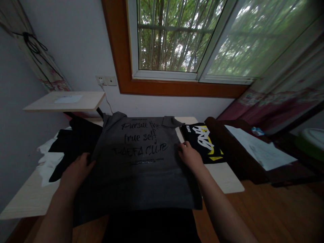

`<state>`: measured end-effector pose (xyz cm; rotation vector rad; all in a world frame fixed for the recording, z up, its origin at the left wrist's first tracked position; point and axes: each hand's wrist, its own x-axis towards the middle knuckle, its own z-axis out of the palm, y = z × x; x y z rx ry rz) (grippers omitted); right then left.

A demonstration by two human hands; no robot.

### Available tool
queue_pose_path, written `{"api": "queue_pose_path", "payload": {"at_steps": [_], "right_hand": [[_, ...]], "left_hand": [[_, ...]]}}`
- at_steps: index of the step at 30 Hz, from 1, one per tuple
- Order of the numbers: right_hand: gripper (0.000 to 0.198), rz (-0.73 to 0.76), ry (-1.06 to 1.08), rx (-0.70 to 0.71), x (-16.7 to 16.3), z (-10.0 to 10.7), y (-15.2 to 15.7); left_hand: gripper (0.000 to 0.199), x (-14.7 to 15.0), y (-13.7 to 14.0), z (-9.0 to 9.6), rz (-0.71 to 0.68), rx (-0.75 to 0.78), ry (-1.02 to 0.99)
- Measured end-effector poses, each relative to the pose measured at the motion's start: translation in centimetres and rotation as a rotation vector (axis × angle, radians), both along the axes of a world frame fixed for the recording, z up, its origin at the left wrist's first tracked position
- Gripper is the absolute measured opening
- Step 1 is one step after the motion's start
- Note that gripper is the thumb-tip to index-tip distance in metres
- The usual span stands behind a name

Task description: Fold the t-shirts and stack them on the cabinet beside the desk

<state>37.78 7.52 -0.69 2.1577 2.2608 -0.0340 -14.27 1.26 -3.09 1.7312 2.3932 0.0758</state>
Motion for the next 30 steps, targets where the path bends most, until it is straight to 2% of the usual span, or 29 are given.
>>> {"api": "queue_pose_path", "payload": {"at_steps": [4, 7, 13, 18, 25, 30], "right_hand": [[0.030, 0.027, 0.009, 0.168, -1.2, -1.2, 0.9], [0.033, 0.025, 0.027, 0.220, -1.8, -2.4, 1.3], [0.037, 0.027, 0.035, 0.243, -2.0, -3.8, 1.9], [0.035, 0.030, 0.044, 0.269, -2.1, -3.8, 3.0], [0.032, -0.033, 0.114, 0.298, -2.4, -3.9, 5.2], [0.035, -0.118, 0.143, 0.220, -2.3, -4.2, 5.1]], "left_hand": [[0.057, 1.2, 1.4, 0.0, 0.049, 0.046, 0.013], [0.056, 1.9, 1.8, -0.4, 0.071, 0.091, 0.027], [0.055, 3.2, 1.8, -0.9, 0.088, 0.207, 0.088], [0.054, 4.4, 3.5, -0.4, 0.039, 0.268, 0.154], [0.053, 6.3, 6.8, -0.3, 0.079, 0.253, 0.063], [0.048, 6.5, 6.7, -0.7, 0.149, 0.242, 0.018]]}}
